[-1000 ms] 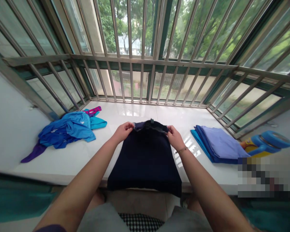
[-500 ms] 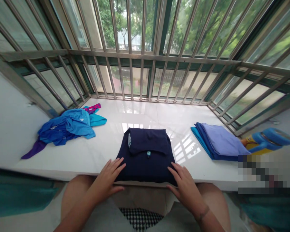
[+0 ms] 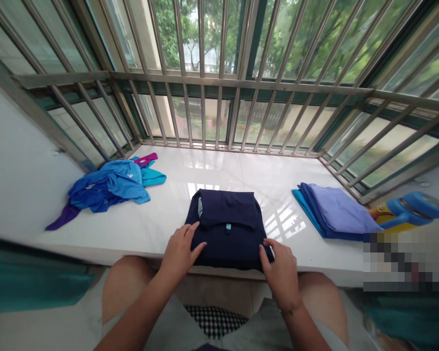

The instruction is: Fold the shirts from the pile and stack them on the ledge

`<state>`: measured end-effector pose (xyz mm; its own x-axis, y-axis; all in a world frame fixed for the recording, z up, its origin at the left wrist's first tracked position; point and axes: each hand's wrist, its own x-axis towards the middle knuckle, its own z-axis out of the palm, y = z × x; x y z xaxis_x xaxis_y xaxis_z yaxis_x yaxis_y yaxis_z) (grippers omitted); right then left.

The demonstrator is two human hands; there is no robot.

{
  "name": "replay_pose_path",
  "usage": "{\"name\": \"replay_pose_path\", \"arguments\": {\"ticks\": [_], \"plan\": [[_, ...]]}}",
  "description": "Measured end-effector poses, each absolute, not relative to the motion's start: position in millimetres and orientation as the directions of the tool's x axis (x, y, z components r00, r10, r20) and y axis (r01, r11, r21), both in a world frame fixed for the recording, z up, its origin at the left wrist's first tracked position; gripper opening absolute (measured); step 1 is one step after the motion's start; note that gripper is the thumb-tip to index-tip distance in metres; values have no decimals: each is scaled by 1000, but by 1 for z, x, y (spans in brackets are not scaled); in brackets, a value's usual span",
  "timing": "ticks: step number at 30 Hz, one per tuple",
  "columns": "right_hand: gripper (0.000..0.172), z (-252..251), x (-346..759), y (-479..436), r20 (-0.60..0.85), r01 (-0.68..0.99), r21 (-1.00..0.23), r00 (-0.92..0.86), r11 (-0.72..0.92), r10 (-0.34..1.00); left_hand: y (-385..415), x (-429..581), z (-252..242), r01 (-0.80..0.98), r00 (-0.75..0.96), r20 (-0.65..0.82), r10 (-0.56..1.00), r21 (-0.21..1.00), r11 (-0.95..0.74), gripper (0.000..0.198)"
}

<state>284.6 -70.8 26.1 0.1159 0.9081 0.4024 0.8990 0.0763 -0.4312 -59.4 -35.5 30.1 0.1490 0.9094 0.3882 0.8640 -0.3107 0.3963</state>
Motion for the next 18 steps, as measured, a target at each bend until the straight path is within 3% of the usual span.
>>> {"name": "replay_pose_path", "arguments": {"ticks": [2, 5, 9, 13, 16, 18], "plan": [[41, 37, 272, -41, 360, 925, -376, 96, 50, 928, -9, -44, 36, 911, 144, 323, 935, 326, -253, 62], [39, 44, 258, -8, 285, 942, -334, 58, 42, 957, 21, -36, 41, 936, 145, 242, 959, 281, -213, 44], [29, 44, 256, 3, 331, 907, -397, 0, 140, 944, 36, -50, 41, 885, 109, 286, 952, 408, -224, 24], [37, 42, 263, -18, 377, 846, -477, -50, 240, 925, 27, -73, 34, 854, 179, 313, 933, 421, -305, 28], [42, 35, 272, -48, 374, 841, -493, -26, 222, 927, 2, -89, 32, 807, 243, 340, 909, 450, -384, 38], [41, 27, 281, -72, 365, 843, -509, 28, 174, 931, -22, -100, 32, 790, 177, 346, 921, 508, -343, 35]]}}
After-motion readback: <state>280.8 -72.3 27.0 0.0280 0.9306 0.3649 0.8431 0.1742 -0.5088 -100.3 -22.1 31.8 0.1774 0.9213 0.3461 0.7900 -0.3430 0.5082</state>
